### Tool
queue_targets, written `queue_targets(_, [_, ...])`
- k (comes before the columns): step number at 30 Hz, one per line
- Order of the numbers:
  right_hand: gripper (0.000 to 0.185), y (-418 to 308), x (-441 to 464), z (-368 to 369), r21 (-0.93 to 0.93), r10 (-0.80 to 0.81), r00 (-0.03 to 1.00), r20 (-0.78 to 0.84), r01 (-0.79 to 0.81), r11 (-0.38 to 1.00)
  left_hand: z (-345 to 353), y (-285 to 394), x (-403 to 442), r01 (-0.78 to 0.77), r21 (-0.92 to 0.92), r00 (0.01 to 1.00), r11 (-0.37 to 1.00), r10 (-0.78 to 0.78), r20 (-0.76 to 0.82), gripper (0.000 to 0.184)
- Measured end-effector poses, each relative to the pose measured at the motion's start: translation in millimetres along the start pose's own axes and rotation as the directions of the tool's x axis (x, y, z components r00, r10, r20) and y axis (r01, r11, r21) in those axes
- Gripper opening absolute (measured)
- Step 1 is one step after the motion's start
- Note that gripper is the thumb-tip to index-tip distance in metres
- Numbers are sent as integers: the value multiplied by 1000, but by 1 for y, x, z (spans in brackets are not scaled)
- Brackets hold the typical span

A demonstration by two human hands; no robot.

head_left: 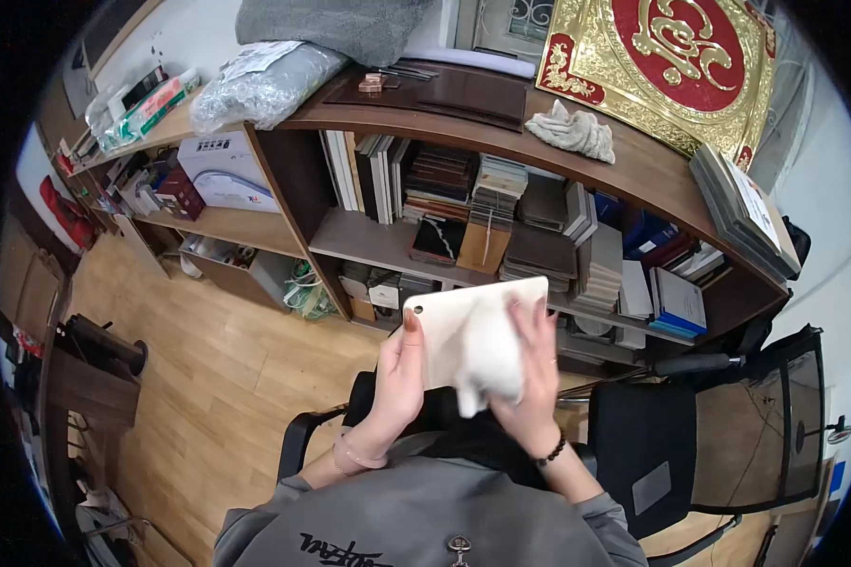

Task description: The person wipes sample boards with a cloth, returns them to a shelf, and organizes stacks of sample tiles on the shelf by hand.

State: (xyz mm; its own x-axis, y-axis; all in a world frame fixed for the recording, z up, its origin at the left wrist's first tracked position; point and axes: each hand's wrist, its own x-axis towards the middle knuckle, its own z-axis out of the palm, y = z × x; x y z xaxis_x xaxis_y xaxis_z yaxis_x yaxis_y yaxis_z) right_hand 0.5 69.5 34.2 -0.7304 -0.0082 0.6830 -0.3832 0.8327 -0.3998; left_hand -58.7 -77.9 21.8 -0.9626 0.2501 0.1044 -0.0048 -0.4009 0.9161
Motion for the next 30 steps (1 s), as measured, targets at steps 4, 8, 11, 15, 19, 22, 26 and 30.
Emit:
queue_targets(4, [65, 5, 14, -3, 61, 214, 963, -163, -207, 976, 0, 13, -7, 44, 256, 985, 966, -85, 151, 49])
queue_targets(8, [68, 5, -24, 20, -56, -319, 935, 156, 331, 942, 5, 9, -2, 131, 74, 977, 989, -142, 161, 47])
queue_targets(11, [67, 37, -18, 9, 173, 178, 973, -145, -152, 973, -2, 5, -1, 51, 211, 977, 976, -93, 193, 47])
queue_targets(15, [59, 11, -18, 7, 155, 240, 954, -178, -214, 965, 7, -4, -1, -25, 290, 966, 957, -52, 253, 44])
queue_targets(19, [48, 9, -12, -16, -32, -58, 993, -101, 55, 998, 9, -1, 6, -62, 328, 947, 943, -49, 318, 38])
queue_targets(22, [39, 45, -9, -37, -117, 119, 920, -373, -174, 978, 2, 27, 12, -35, 406, 887, 913, -159, 434, 31])
queue_targets(26, [25, 85, -28, -78, 423, 372, 926, 72, -366, 829, 2, 51, 25, -58, 552, 740, 832, -336, 583, 24])
queue_targets(30, [20, 46, -16, -65, 502, 388, 724, 570, -681, 533, 11, 40, 45, -200, 678, 699, 707, -382, 604, 23])
